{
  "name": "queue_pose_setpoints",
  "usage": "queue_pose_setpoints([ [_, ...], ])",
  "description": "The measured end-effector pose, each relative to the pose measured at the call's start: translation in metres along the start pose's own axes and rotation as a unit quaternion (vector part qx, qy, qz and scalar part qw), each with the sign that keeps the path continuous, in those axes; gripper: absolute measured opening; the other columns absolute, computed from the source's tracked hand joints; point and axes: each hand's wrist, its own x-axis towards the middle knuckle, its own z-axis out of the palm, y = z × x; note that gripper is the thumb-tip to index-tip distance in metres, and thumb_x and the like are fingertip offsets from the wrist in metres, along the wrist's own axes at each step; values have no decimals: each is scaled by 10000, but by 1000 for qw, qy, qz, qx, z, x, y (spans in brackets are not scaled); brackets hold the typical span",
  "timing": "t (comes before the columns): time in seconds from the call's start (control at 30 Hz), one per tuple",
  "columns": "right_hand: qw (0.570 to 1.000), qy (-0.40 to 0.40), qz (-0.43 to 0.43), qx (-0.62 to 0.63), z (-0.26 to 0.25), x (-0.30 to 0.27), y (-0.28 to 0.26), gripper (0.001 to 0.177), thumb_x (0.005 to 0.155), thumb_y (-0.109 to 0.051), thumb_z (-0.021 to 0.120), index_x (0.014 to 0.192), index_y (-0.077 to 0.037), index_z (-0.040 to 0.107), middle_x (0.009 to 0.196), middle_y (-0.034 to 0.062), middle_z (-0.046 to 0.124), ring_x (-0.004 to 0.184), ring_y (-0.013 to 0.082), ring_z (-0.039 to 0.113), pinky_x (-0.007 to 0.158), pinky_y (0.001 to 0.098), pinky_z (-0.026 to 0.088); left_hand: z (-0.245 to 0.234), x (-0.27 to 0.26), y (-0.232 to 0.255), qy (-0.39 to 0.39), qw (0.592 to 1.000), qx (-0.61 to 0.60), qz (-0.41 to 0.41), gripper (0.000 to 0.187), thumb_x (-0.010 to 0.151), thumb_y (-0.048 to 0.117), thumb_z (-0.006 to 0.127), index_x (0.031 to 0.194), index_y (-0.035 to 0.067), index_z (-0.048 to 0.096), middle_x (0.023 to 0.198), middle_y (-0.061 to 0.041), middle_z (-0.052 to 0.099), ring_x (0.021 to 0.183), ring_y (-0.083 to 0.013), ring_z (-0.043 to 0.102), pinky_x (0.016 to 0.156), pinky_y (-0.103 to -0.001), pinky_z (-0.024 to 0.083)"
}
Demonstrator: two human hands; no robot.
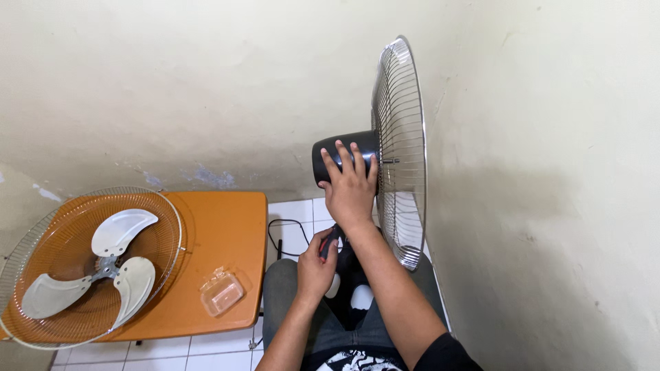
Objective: The person uses a screwdriver to tighten screws on the rear motor housing of a standing electric fan. The fan blades and front grille are removed and placed on a nearby table. The person repeatedly adjusts the screwdriver and repositions the fan to access the fasteners.
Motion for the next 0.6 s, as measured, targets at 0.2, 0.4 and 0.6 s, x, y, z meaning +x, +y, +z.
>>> queue_pose_setpoints([
  [0.2,999,46,-4,-22,23,-10,-3,713,916,-308,706,1559,-199,419,1642,97,301,1547,344,186,1212,683,35,2,0,-12,108,955,-34,273,308,996,154,747,1276,55,665,1019,-144,758,854,-213,746,720,-346,589],
  [0.4,999,30,-11,-18,30,-11,-1,678,946,-313,627,1572,-197,393,1656,108,267,1557,342,143,1221,677,5,3,3,-18,-46,982,-166,-71,305,1061,271,501,1261,101,657,621,-47,661,437,-106,578,419,-277,454],
  [0.6,999,30,-6,7,27,-8,4,688,926,-276,629,1565,-207,385,1663,98,255,1562,342,132,1223,669,-5,15,0,-22,66,977,-75,188,247,1009,141,677,1245,69,678,883,-65,754,745,-105,713,616,-269,561],
])
